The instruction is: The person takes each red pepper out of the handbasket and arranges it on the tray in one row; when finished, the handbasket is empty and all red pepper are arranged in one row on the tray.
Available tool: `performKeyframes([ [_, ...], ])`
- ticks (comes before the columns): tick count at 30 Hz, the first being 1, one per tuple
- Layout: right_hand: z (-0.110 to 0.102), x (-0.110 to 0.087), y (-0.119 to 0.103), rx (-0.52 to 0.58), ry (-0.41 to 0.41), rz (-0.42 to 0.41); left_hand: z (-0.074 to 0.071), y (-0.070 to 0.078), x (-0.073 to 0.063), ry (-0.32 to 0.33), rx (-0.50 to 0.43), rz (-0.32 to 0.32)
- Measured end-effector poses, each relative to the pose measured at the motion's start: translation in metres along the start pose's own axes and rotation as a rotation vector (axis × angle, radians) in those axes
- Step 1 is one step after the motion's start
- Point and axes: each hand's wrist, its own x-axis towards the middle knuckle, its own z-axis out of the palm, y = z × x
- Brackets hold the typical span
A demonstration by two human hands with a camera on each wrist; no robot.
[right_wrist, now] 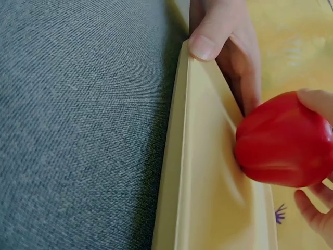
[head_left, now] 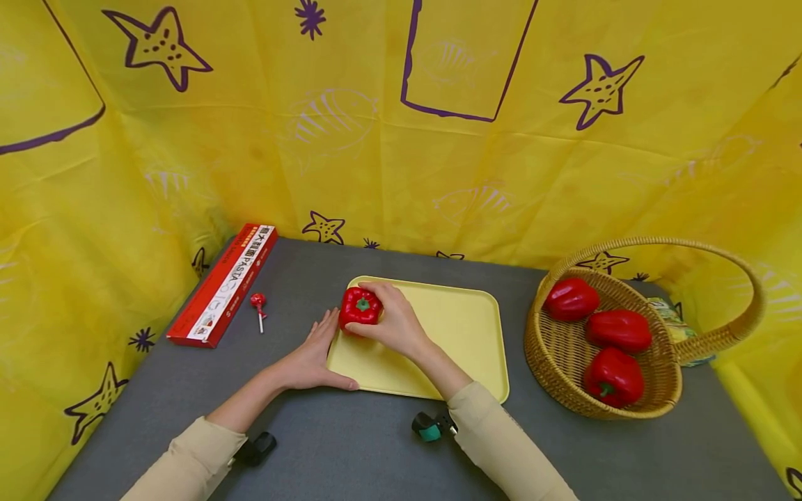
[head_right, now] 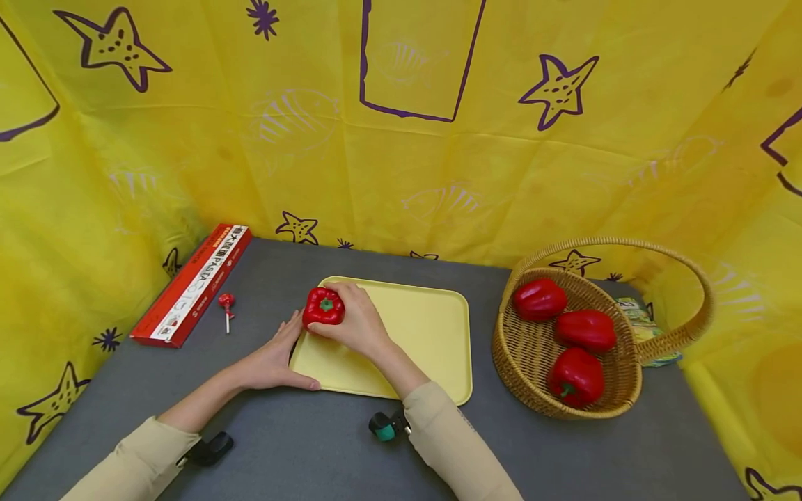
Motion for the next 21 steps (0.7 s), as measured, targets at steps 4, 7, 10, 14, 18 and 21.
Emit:
performKeyframes([
  [4,0.0006,-0.0014,0.001,-0.003,-0.018,-0.019,0.0002,-0.0001,0.0001,0.0,-0.005,0.005],
  [7,0.0004,-0.0025,0.0019,-0.004,-0.034,-0.031,0.0004,0.0,0.0003,0.003,-0.008,0.016],
  [10,0.0,-0.0029,0.0027,-0.005,-0.048,-0.043,0.0005,0.0,0.0005,0.009,-0.009,0.027],
  [14,-0.0006,-0.0038,0.0033,-0.001,-0.06,-0.041,0.0005,0.0,0.0008,0.014,-0.01,0.035],
  [18,-0.0007,-0.0051,0.0038,0.007,-0.072,-0.029,0.0003,0.0003,0.0008,0.009,-0.011,0.032],
  [21,-0.0003,-0.0059,0.0043,0.015,-0.076,-0.018,0.0002,0.0009,0.0004,0.006,-0.01,0.025],
])
